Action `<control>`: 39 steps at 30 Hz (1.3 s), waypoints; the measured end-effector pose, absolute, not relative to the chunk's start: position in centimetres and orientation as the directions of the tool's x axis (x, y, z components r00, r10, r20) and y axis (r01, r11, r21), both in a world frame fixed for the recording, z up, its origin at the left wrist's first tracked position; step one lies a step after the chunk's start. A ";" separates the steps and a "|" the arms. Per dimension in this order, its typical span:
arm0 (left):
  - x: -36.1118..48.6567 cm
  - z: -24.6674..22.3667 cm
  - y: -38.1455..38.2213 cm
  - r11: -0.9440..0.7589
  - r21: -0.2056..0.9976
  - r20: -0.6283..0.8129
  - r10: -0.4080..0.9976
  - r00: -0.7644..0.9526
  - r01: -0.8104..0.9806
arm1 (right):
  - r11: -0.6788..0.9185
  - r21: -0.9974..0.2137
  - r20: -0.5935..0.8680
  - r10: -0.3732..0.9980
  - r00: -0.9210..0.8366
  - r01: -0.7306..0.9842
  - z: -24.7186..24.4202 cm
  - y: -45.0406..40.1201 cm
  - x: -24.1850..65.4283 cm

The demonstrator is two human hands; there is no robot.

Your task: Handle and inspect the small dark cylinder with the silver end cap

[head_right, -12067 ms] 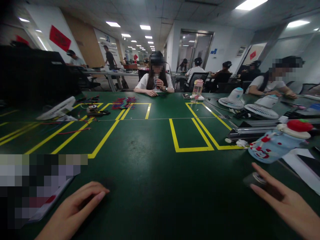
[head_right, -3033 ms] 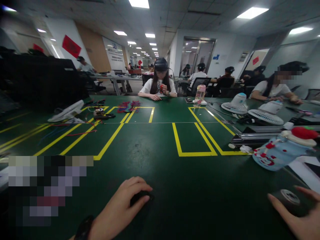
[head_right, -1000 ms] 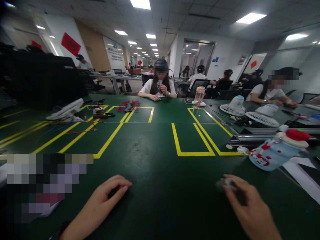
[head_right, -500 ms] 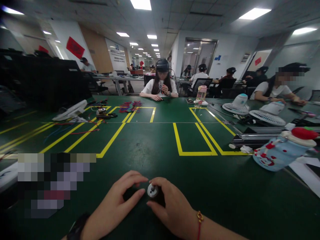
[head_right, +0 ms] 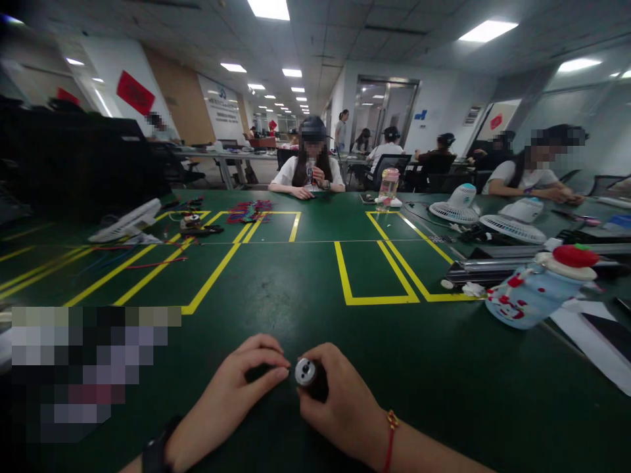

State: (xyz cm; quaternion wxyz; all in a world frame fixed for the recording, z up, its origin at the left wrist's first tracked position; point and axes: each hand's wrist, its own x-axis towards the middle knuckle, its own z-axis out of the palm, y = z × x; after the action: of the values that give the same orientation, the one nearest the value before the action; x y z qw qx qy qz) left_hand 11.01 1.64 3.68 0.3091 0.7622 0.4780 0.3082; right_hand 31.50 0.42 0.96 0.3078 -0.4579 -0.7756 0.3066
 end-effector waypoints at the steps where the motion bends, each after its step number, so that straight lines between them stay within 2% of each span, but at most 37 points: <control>1: 11.0 3.2 1.7 -0.358 0.748 0.161 0.915 0.370 0.559 | 0.404 -0.747 0.211 0.897 -0.388 0.528 0.9 0.3 31.6; 6: 11.3 1.7 1.8 -0.359 0.725 0.130 0.910 0.395 0.588 | 0.433 -0.686 0.297 0.900 -0.319 0.585 1.2 0.6 32.6; 11: 9.5 2.3 1.7 -0.328 0.758 0.132 0.924 0.360 0.563 | 0.348 -0.598 0.411 0.906 -0.097 0.722 1.1 1.7 41.0; 13: 7.6 2.3 1.6 -0.290 0.776 0.130 0.943 0.308 0.560 | 0.185 -0.523 0.433 0.898 0.072 0.832 0.1 1.6 47.4; 16: 4.5 1.7 1.2 -0.168 0.804 0.083 0.982 0.172 0.570 | -0.197 -0.412 0.399 0.839 0.370 0.890 -1.2 0.7 57.3; 18: 3.0 1.0 1.0 -0.098 0.815 0.035 0.992 0.120 0.571 | -0.330 -0.371 0.372 0.803 0.465 0.868 -1.3 0.0 61.4; 19: 2.6 0.8 0.9 -0.078 0.819 0.021 0.994 0.106 0.568 | -0.349 -0.331 0.404 0.787 0.466 0.877 -1.1 -0.3 62.0; 21: 2.4 0.5 0.9 -0.067 0.824 0.013 0.995 0.099 0.563 | -0.290 -0.215 0.555 0.750 0.361 0.933 -0.1 -0.6 60.1; 23: 2.7 0.4 0.9 -0.081 0.821 0.021 0.994 0.112 0.566 | -0.139 -0.058 0.678 0.721 0.141 0.989 0.8 -0.6 54.9; 25: 3.1 0.6 1.0 -0.097 0.811 0.034 0.992 0.120 0.577 | 0.106 0.022 0.630 0.771 -0.097 0.994 1.4 -0.3 47.9; 27: 3.3 0.9 1.0 -0.105 0.802 0.042 0.992 0.119 0.588 | 0.446 -0.039 0.448 0.808 -0.383 0.894 1.4 0.0 40.9; 29: 3.4 1.1 0.9 -0.109 0.797 0.049 0.992 0.117 0.594 | 0.614 -0.199 0.323 0.777 -0.541 0.764 1.2 0.4 35.2; 31: 3.3 1.3 0.7 -0.114 0.796 0.050 0.991 0.122 0.594 | 0.673 -0.316 0.311 0.740 -0.597 0.669 1.1 0.9 31.6; 33: 3.4 1.4 0.6 -0.121 0.797 0.051 0.990 0.134 0.592 | 0.687 -0.358 0.350 0.726 -0.592 0.632 1.1 1.5 30.7; 36: 3.4 1.5 0.5 -0.130 0.801 0.048 0.987 0.154 0.584 | 0.635 -0.359 0.408 0.766 -0.497 0.683 1.6 2.5 33.7; 39: 3.4 1.5 0.5 -0.137 0.806 0.046 0.984 0.170 0.576 | 0.503 -0.328 0.515 0.805 -0.295 0.800 2.6 2.7 40.9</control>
State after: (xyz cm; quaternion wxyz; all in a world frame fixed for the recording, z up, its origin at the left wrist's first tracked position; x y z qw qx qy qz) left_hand 3.45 0.53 1.47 0.3326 0.6889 0.5664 0.3067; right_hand 40.91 2.66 2.63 0.3227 -0.4985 -0.8046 0.0040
